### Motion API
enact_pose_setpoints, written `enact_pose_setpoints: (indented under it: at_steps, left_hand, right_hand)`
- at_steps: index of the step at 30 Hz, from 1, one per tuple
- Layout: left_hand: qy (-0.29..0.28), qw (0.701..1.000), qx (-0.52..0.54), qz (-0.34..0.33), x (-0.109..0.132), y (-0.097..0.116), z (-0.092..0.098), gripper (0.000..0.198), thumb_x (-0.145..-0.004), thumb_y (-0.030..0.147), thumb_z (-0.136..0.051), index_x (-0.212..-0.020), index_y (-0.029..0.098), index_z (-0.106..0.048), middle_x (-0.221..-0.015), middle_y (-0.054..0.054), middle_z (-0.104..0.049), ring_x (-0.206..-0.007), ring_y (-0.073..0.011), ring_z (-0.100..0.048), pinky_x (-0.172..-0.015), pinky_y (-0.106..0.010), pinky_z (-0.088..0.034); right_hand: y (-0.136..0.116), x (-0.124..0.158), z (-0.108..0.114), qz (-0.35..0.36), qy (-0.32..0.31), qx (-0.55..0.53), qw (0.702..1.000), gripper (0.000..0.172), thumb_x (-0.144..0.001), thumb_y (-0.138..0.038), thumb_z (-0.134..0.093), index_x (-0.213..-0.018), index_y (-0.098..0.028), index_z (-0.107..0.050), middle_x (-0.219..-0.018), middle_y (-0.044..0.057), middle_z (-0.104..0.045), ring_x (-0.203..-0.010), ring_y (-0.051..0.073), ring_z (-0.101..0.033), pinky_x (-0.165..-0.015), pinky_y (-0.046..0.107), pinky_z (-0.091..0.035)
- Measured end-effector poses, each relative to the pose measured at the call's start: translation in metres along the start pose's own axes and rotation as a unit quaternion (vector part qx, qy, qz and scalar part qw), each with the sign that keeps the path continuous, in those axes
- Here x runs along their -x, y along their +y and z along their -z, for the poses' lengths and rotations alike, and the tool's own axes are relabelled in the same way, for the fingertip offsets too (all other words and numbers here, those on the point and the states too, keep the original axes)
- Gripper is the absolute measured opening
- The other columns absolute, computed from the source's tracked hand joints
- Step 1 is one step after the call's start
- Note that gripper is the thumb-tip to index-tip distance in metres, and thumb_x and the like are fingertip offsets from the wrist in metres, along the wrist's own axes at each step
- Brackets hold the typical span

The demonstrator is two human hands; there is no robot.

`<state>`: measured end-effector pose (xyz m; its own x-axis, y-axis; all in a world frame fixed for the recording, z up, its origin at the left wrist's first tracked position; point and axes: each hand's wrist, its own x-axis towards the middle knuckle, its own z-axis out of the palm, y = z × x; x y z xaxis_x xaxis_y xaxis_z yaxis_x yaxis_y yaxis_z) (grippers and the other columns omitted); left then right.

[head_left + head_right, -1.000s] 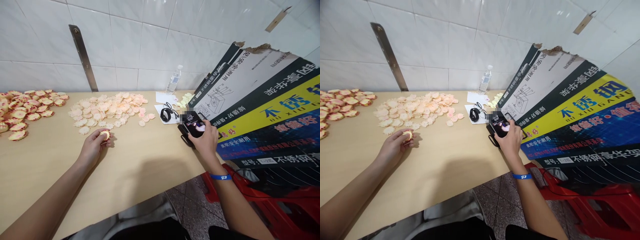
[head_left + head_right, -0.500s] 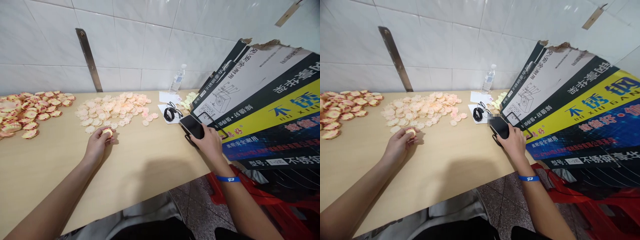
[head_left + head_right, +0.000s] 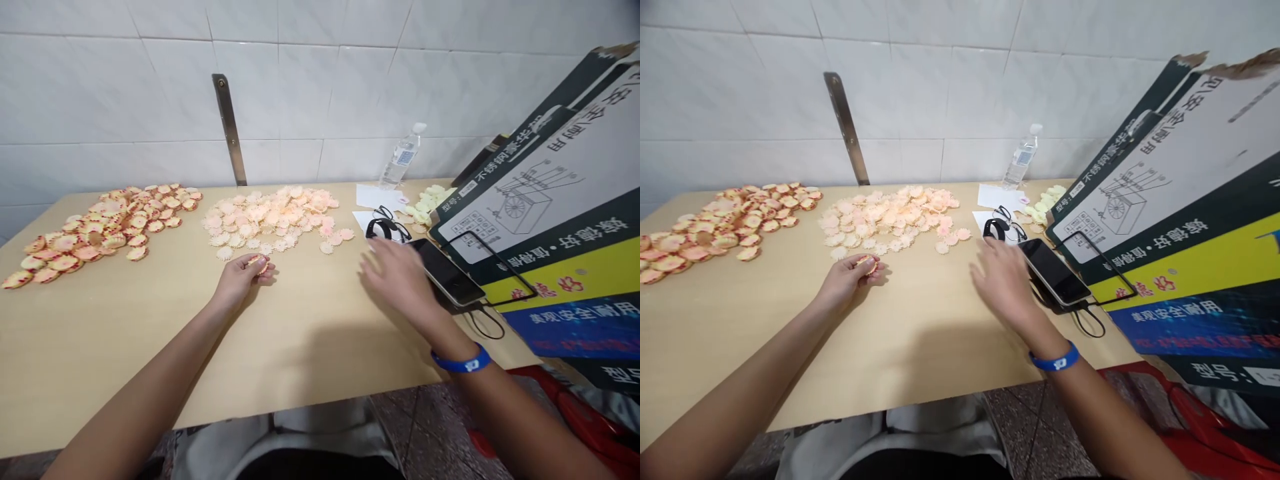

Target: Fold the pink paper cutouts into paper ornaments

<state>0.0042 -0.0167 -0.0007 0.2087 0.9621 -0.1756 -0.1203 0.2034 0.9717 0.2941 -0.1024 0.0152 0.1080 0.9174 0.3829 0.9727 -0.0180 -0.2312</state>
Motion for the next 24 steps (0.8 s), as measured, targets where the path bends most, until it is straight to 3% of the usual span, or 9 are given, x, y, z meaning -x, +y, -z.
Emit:
enact_pose_setpoints:
  at_steps: [2,5,9,12,14,18,22,24]
  left_hand:
    - [0.006,1.000,-0.003,-0.002,-0.001,0.002,0.001,0.039,-0.065,0.042,-0.082,-0.081,0.011,-0.066,-0.079,-0.010,-0.070,-0.065,-0.0161,-0.065,-0.070,-0.035,-0.057]
    - [0.018,1.000,0.001,-0.015,-0.005,0.004,0.005,0.040,-0.065,0.043,-0.082,-0.083,0.011,-0.066,-0.077,-0.010,-0.070,-0.069,-0.0183,-0.067,-0.077,-0.039,-0.057]
    - [0.009,0.999,0.016,-0.033,-0.012,0.002,0.010,0.043,-0.060,0.043,-0.084,-0.083,0.012,-0.065,-0.076,-0.007,-0.070,-0.075,-0.0198,-0.068,-0.082,-0.040,-0.056]
    - [-0.001,0.999,0.032,-0.032,-0.014,0.000,0.012,0.046,-0.057,0.039,-0.085,-0.089,0.014,-0.064,-0.074,-0.004,-0.070,-0.077,-0.0187,-0.068,-0.084,-0.039,-0.055]
    - [0.007,0.999,0.038,-0.030,-0.013,0.001,0.011,0.045,-0.058,0.037,-0.085,-0.090,0.016,-0.063,-0.074,-0.004,-0.070,-0.075,-0.0170,-0.067,-0.085,-0.039,-0.054]
    - [0.042,0.997,0.007,-0.069,-0.009,0.007,0.009,0.033,-0.063,0.037,-0.082,-0.081,0.016,-0.065,-0.095,-0.008,-0.072,-0.085,-0.0184,-0.066,-0.084,-0.037,-0.054]
    - [0.054,0.994,-0.020,-0.089,-0.006,0.009,0.009,0.031,-0.061,0.038,-0.082,-0.081,0.015,-0.072,-0.090,-0.007,-0.071,-0.089,-0.0215,-0.066,-0.084,-0.037,-0.054]
    - [0.053,0.994,-0.025,-0.091,-0.005,0.009,0.009,0.033,-0.061,0.039,-0.083,-0.080,0.015,-0.074,-0.087,-0.007,-0.071,-0.088,-0.0219,-0.065,-0.085,-0.037,-0.054]
  right_hand:
    - [-0.040,-0.018,-0.010,0.066,-0.048,-0.136,0.987,0.037,-0.090,-0.032,-0.052,-0.123,-0.018,-0.063,-0.126,0.014,-0.064,-0.116,0.029,-0.058,-0.101,0.045,-0.044]
    - [-0.091,-0.041,-0.034,0.119,-0.099,-0.255,0.954,0.028,-0.089,-0.029,-0.053,-0.111,-0.021,-0.067,-0.112,0.009,-0.070,-0.099,0.024,-0.065,-0.088,0.038,-0.048]
    - [-0.133,-0.061,-0.068,0.115,-0.091,-0.366,0.919,0.014,-0.087,-0.027,-0.053,-0.088,-0.019,-0.065,-0.080,0.003,-0.068,-0.071,0.016,-0.059,-0.066,0.028,-0.044]
    - [-0.140,-0.063,-0.088,0.080,-0.072,-0.447,0.888,0.018,-0.088,-0.033,-0.053,-0.081,-0.019,-0.059,-0.071,0.000,-0.061,-0.064,0.013,-0.053,-0.060,0.025,-0.041]
    - [-0.138,-0.060,-0.096,0.067,-0.092,-0.483,0.869,0.019,-0.088,-0.036,-0.053,-0.079,-0.019,-0.057,-0.069,-0.001,-0.058,-0.061,0.012,-0.051,-0.058,0.025,-0.040]
    - [-0.134,-0.054,-0.100,0.068,-0.156,-0.524,0.834,0.019,-0.085,-0.038,-0.058,-0.081,-0.019,-0.057,-0.068,-0.002,-0.056,-0.061,0.011,-0.050,-0.058,0.025,-0.041]
    - [-0.135,-0.052,-0.100,0.060,-0.153,-0.542,0.824,0.019,-0.084,-0.038,-0.060,-0.086,-0.020,-0.057,-0.071,-0.001,-0.057,-0.064,0.012,-0.052,-0.058,0.025,-0.044]
    - [-0.135,-0.053,-0.102,0.044,-0.158,-0.577,0.800,0.021,-0.084,-0.040,-0.062,-0.089,-0.020,-0.056,-0.075,0.000,-0.058,-0.065,0.012,-0.054,-0.058,0.025,-0.046]
